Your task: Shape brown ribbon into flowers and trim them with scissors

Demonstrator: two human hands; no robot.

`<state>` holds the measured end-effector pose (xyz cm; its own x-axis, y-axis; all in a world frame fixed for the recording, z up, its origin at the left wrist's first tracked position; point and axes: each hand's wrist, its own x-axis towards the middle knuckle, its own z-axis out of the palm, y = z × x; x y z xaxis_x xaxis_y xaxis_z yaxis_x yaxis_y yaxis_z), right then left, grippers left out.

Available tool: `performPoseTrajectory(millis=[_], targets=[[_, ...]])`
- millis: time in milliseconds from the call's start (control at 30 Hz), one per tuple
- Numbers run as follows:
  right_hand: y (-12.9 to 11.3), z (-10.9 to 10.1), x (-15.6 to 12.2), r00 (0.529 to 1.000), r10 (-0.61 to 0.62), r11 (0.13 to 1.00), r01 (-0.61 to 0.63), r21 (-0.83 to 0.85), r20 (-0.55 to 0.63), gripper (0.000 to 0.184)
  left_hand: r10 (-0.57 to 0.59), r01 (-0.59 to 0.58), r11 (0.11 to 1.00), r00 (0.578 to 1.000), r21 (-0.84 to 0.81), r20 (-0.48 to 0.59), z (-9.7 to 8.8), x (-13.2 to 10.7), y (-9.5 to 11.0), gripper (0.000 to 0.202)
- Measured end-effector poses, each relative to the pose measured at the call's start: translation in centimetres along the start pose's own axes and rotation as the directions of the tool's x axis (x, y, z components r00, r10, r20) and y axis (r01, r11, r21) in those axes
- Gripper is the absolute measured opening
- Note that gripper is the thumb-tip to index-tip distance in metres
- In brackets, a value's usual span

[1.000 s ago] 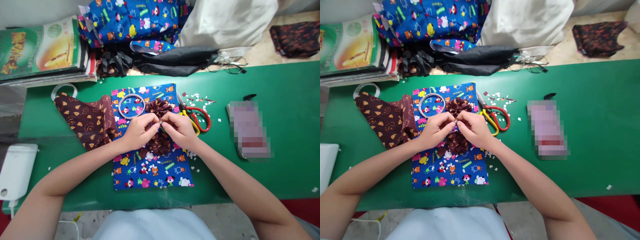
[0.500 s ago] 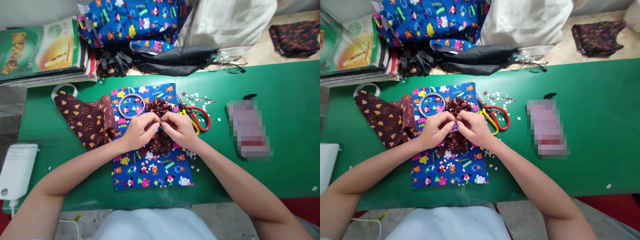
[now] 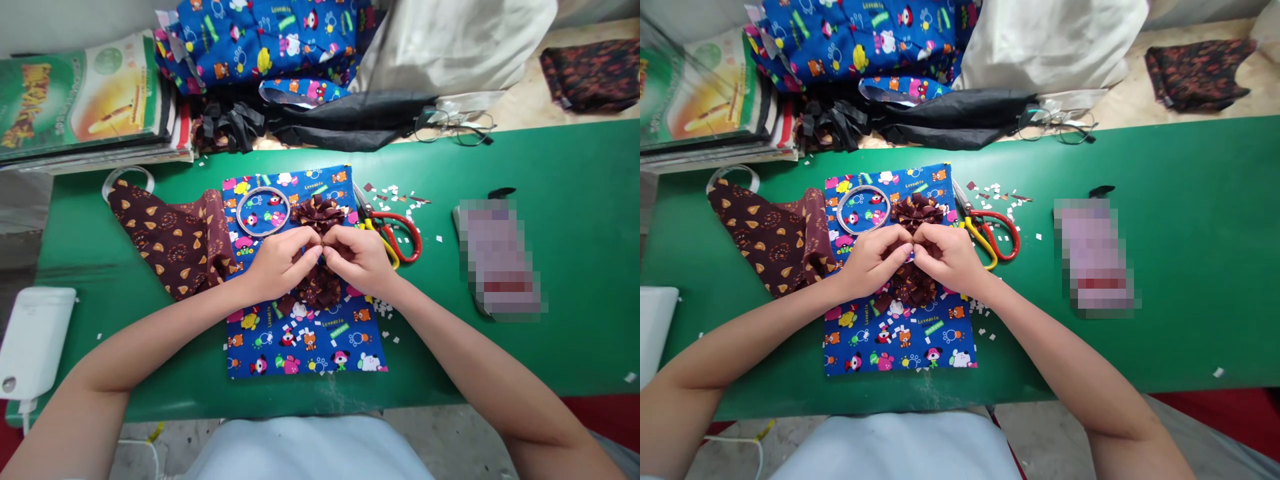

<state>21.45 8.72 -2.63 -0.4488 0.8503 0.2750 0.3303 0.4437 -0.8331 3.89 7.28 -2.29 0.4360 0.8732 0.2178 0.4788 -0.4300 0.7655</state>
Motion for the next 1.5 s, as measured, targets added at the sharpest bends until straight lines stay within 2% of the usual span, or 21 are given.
performPoseTrajectory(millis=[400, 800, 1033, 1233, 1500], targets=[[0.09, -0.11, 0.01, 1.0, -0.003, 0.999, 0.002, 0.042, 0.016, 0.015, -0.002, 0.001, 0.999, 0.999, -0.042, -0.037, 0.1, 0.14, -0.15, 0.014], [0.04, -0.2, -0.08, 0.999, 0.035, 0.995, -0.035, 0.089, -0.001, 0.015, -0.189, 0.177, 0.978, 0.976, -0.11, -0.109, -0.07, 0.42, 0.21, 0.016], [0.13, -0.07, -0.24, 0.999, 0.035, 0.995, -0.033, 0.098, -0.015, 0.014, -0.238, 0.221, 0.963, 0.965, -0.155, -0.105, 0.0, 0.35, 0.13, 0.006], [0.17, 0.0, -0.31, 0.998, 0.054, 0.996, -0.053, 0.067, -0.013, 0.01, -0.172, 0.159, 0.98, 0.979, -0.118, -0.108, -0.2, 0.27, -0.11, 0.013], [0.21, 0.01, -0.28, 0.997, 0.068, 0.994, -0.07, 0.078, 0.032, 0.009, -0.103, 0.087, 0.984, 0.991, -0.158, -0.09, -0.16, 0.21, -0.2, 0.006]])
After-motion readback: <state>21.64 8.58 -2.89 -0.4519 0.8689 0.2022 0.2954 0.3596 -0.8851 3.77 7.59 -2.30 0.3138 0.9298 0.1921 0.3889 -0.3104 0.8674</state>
